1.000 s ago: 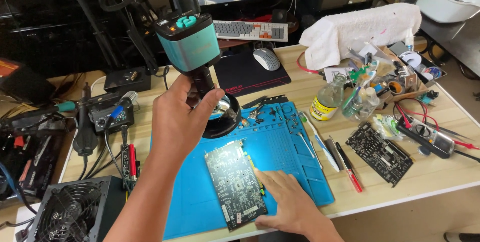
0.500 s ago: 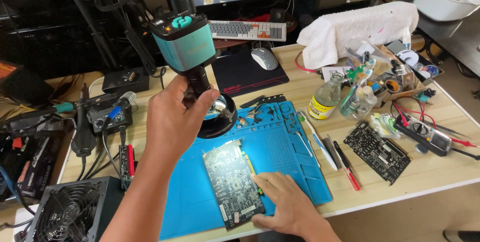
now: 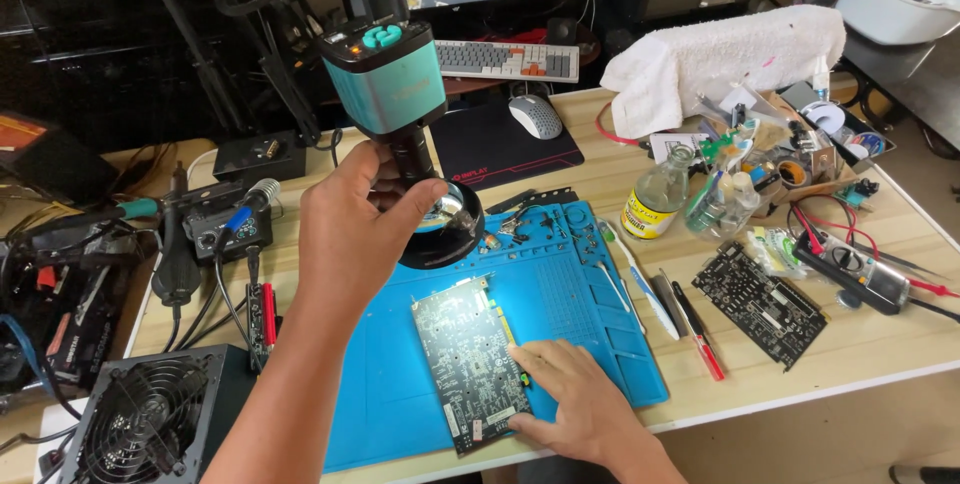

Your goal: Cleaning a printed circuit board (PCB) using a toothbrush and cleaning solution, then inspecting it under a digital microscope.

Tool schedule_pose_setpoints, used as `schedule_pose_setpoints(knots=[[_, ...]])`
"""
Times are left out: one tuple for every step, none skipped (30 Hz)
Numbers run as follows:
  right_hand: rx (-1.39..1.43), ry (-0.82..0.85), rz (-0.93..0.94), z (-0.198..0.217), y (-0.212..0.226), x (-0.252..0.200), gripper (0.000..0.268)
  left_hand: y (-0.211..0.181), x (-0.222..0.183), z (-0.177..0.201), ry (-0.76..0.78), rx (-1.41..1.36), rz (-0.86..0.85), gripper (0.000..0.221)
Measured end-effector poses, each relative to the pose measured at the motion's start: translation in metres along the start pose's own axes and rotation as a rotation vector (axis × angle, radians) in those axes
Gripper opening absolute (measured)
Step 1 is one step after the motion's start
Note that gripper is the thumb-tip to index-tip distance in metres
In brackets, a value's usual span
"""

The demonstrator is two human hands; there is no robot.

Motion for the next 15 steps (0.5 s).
schedule_pose_setpoints(knots=[[0.000, 0.000, -0.001, -0.0006, 0.0000, -0.0001, 0.086, -0.0013, -0.0002, -0.0001, 0.001, 0.000, 0.001, 0.051], [-0.004, -0.012, 0.013, -0.0001, 0.0006, 0.0001, 0.084, -0.0022, 0.0001, 0.0007, -0.014, -0.001, 0.010, 0.049], [-0.009, -0.025, 0.026, 0.0004, 0.0012, 0.0004, 0.083, -0.0030, 0.0005, 0.0015, -0.029, -0.003, 0.019, 0.048], [-0.008, -0.024, 0.026, -0.0001, 0.0008, 0.0001, 0.083, -0.0015, 0.0014, 0.0007, -0.029, -0.002, 0.020, 0.048], [-0.007, -0.022, 0.023, -0.0007, 0.0001, -0.0002, 0.083, -0.0003, 0.0024, 0.0011, -0.045, 0.021, 0.016, 0.048], [-0.007, -0.019, 0.020, -0.0011, -0.0007, -0.0005, 0.083, 0.0007, 0.0034, 0.0014, -0.062, 0.045, 0.011, 0.049], [-0.007, -0.019, 0.021, -0.0004, 0.0003, -0.0004, 0.083, 0.0009, 0.0033, 0.0015, -0.063, 0.045, 0.012, 0.049], [-0.002, -0.021, 0.020, 0.0004, 0.0011, -0.0002, 0.082, 0.0010, 0.0033, 0.0020, -0.069, 0.045, 0.011, 0.047], [0.002, -0.022, 0.019, 0.0013, 0.0019, 0.0001, 0.082, 0.0011, 0.0034, 0.0025, -0.076, 0.044, 0.010, 0.046], [0.003, -0.022, 0.020, 0.0006, 0.0015, 0.0000, 0.082, 0.0005, 0.0031, 0.0028, -0.076, 0.045, 0.010, 0.046], [0.001, -0.034, 0.028, 0.0009, 0.0017, -0.0002, 0.081, -0.0002, 0.0027, 0.0030, -0.075, 0.041, 0.010, 0.046], [-0.001, -0.047, 0.036, 0.0014, 0.0018, -0.0002, 0.081, -0.0011, 0.0029, 0.0031, -0.074, 0.036, 0.009, 0.046], [0.000, -0.047, 0.035, 0.0026, 0.0029, 0.0000, 0.081, -0.0019, 0.0024, 0.0033, -0.073, 0.036, 0.008, 0.046], [0.006, -0.036, 0.022, 0.0029, 0.0029, 0.0001, 0.080, -0.0026, 0.0020, 0.0029, -0.066, 0.025, 0.008, 0.047], [0.013, -0.025, 0.008, 0.0031, 0.0029, 0.0002, 0.080, -0.0033, 0.0015, 0.0026, -0.060, 0.015, 0.008, 0.047]])
Point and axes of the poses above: each hand's wrist, its own x-axis towards the middle knuckle, its own z-axis out of the back of the hand, y = z × x, the point moved 7 cm from there along x, towards the middle knuckle, and after that the axes turned 3 degrees about -y, right-handed, at the moved point
